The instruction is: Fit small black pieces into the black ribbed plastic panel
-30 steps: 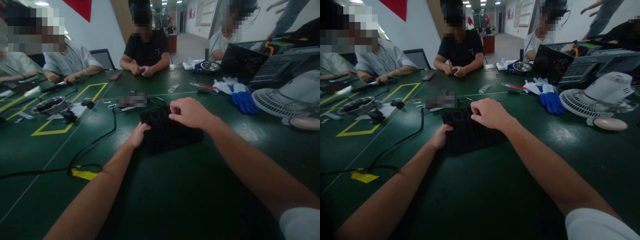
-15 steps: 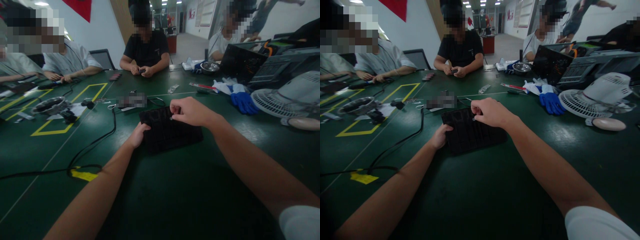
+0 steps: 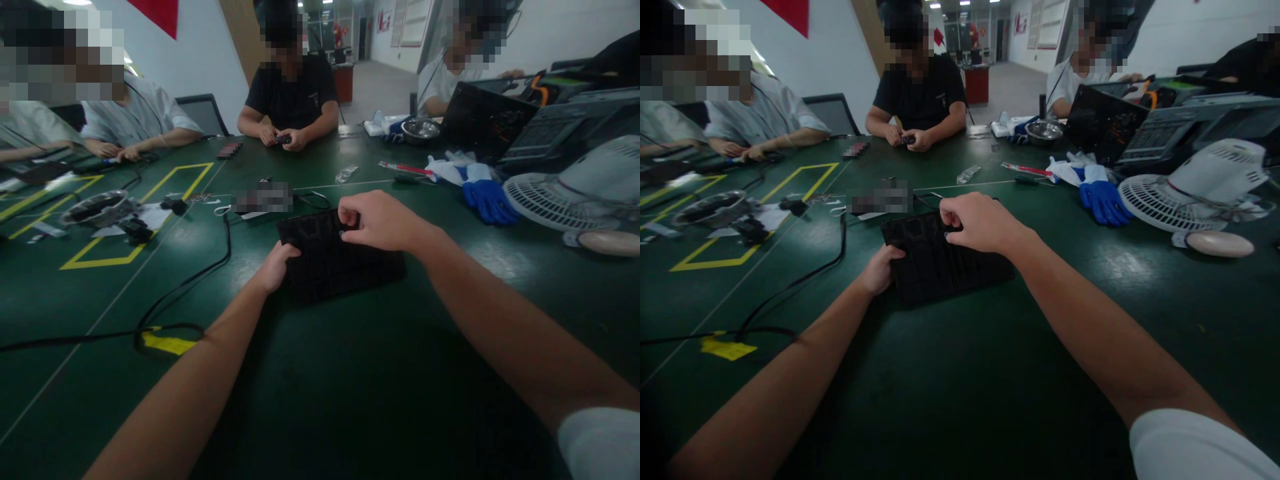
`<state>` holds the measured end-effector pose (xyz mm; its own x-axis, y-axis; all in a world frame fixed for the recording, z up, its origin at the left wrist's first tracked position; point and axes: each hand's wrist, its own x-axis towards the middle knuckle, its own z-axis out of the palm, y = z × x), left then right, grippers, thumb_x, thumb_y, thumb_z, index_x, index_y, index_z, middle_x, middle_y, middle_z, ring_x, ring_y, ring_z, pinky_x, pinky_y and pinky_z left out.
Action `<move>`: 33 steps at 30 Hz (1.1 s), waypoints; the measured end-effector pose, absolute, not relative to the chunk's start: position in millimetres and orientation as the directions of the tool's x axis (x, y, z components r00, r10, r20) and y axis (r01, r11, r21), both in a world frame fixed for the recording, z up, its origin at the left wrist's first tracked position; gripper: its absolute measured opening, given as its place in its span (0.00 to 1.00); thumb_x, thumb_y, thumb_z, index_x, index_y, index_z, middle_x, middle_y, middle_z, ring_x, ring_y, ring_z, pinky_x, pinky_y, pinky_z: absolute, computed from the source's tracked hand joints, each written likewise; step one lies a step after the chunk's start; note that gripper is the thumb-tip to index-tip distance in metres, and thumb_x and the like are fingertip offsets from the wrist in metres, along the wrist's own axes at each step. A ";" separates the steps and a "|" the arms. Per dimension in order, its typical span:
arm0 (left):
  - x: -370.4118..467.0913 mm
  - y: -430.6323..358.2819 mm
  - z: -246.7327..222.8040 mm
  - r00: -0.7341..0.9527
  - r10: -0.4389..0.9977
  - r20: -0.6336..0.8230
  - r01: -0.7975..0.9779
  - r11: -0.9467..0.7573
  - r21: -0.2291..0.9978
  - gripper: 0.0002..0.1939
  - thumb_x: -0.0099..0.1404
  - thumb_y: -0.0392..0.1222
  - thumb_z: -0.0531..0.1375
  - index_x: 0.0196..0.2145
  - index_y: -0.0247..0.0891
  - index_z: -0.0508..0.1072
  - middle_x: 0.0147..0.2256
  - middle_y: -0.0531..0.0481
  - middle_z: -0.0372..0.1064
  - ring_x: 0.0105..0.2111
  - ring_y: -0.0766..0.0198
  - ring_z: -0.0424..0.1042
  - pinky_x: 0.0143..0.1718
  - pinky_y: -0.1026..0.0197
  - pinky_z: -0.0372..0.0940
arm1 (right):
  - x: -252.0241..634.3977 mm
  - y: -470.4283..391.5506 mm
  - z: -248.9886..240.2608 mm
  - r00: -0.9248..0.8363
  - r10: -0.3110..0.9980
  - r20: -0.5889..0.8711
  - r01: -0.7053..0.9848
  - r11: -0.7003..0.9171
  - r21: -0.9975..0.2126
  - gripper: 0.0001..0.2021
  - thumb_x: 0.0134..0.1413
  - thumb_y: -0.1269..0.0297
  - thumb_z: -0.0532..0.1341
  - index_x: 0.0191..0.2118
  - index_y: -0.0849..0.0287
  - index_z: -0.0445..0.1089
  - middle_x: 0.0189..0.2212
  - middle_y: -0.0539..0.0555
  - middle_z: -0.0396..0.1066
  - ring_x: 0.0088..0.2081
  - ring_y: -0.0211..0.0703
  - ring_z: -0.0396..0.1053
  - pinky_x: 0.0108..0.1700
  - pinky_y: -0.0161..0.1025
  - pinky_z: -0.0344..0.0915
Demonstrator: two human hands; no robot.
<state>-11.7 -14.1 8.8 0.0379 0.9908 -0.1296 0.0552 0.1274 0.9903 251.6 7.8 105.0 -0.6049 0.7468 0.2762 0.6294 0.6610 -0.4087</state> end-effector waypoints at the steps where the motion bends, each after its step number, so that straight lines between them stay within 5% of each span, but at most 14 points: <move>1: -11.5 -14.2 9.2 0.039 0.990 -0.135 0.068 0.132 0.989 0.24 0.47 0.48 0.58 0.43 0.41 0.72 0.41 0.48 0.76 0.49 0.42 0.73 0.52 0.42 0.71 | 251.1 7.5 104.4 -0.598 0.751 0.280 0.637 0.657 -0.402 0.08 0.53 0.67 0.70 0.36 0.57 0.70 0.34 0.51 0.75 0.34 0.40 0.68 0.37 0.39 0.55; 11: -16.3 -11.1 0.8 0.040 0.994 -0.100 0.065 0.097 0.993 0.22 0.49 0.48 0.59 0.42 0.41 0.73 0.43 0.46 0.75 0.50 0.41 0.73 0.53 0.42 0.71 | 246.1 5.2 101.4 -0.541 0.779 0.318 0.689 0.627 -0.363 0.09 0.57 0.61 0.69 0.33 0.55 0.68 0.33 0.51 0.74 0.34 0.42 0.66 0.36 0.41 0.51; 33: -11.7 -13.5 7.2 0.038 0.991 -0.128 0.036 0.127 0.991 0.23 0.47 0.48 0.59 0.42 0.41 0.72 0.42 0.47 0.74 0.48 0.43 0.72 0.53 0.43 0.69 | 254.3 13.4 101.5 -0.598 0.749 0.287 0.610 0.657 -0.443 0.04 0.58 0.69 0.66 0.39 0.56 0.73 0.33 0.50 0.78 0.34 0.42 0.71 0.39 0.40 0.57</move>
